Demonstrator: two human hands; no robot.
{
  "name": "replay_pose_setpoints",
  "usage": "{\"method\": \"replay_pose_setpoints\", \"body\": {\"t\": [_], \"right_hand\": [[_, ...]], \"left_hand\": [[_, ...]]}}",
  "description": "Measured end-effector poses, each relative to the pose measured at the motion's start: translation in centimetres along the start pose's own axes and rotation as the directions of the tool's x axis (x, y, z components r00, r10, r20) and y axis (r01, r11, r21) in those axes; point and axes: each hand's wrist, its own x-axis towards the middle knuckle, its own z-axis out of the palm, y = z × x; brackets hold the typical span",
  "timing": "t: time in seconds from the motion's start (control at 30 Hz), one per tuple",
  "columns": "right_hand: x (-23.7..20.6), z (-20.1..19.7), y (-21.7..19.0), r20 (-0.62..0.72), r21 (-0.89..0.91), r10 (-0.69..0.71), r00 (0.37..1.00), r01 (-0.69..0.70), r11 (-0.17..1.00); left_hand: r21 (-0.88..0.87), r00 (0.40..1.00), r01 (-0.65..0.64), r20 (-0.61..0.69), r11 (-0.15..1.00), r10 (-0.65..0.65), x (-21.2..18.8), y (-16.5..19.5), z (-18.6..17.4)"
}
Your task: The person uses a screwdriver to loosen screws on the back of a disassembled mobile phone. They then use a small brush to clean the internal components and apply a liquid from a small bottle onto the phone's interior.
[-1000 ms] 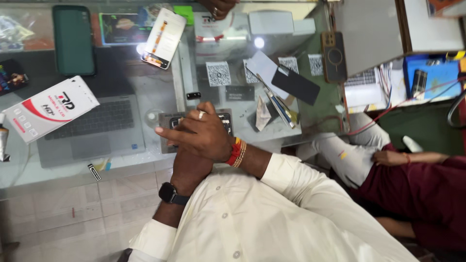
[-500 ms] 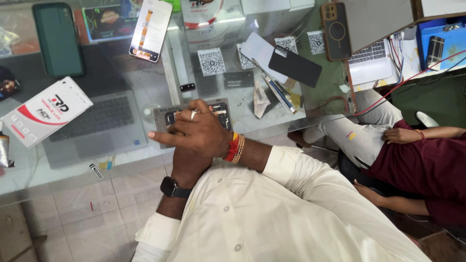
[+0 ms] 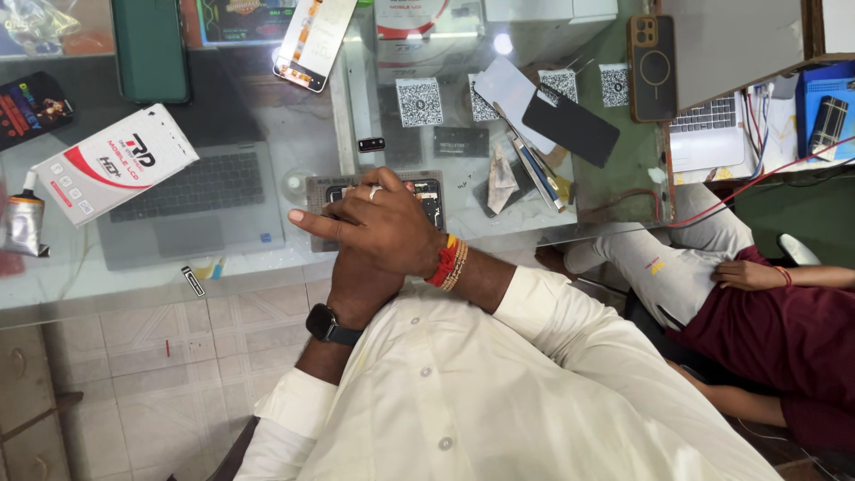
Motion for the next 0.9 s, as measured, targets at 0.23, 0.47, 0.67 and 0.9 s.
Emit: {"method": "replay_pose_setpoints", "body": {"t": [0.23,0.47,0.67,0.9], "right_hand": [[-3.6,0.9,2.3,0.035,0.429,0.365,0.930,-0.344,0.835],[-11.6,-2.3,7.2,-0.303,0.609,0.681,0.667,-0.415,0.676],[-14.8,-2.7,7.8,-0.332,0.567,0.723,0.606,-0.484,0.667],[-14.7,-2.4,8.1,-0.355,0.453,0.691,0.629,-0.531,0.716]], "left_hand": [[0.305,0.961,-0.136,0.270,0.943,0.052,-0.1,-0.5,0.0],[0.346,0.981,-0.191,0.045,0.919,0.187,0.3,0.5,-0.4],[0.300,0.981,-0.170,0.139,0.939,0.133,0.8,0.9,-0.9],[0.310,0.978,-0.165,0.172,0.936,0.116,1.0,1.2,-1.0]]}}
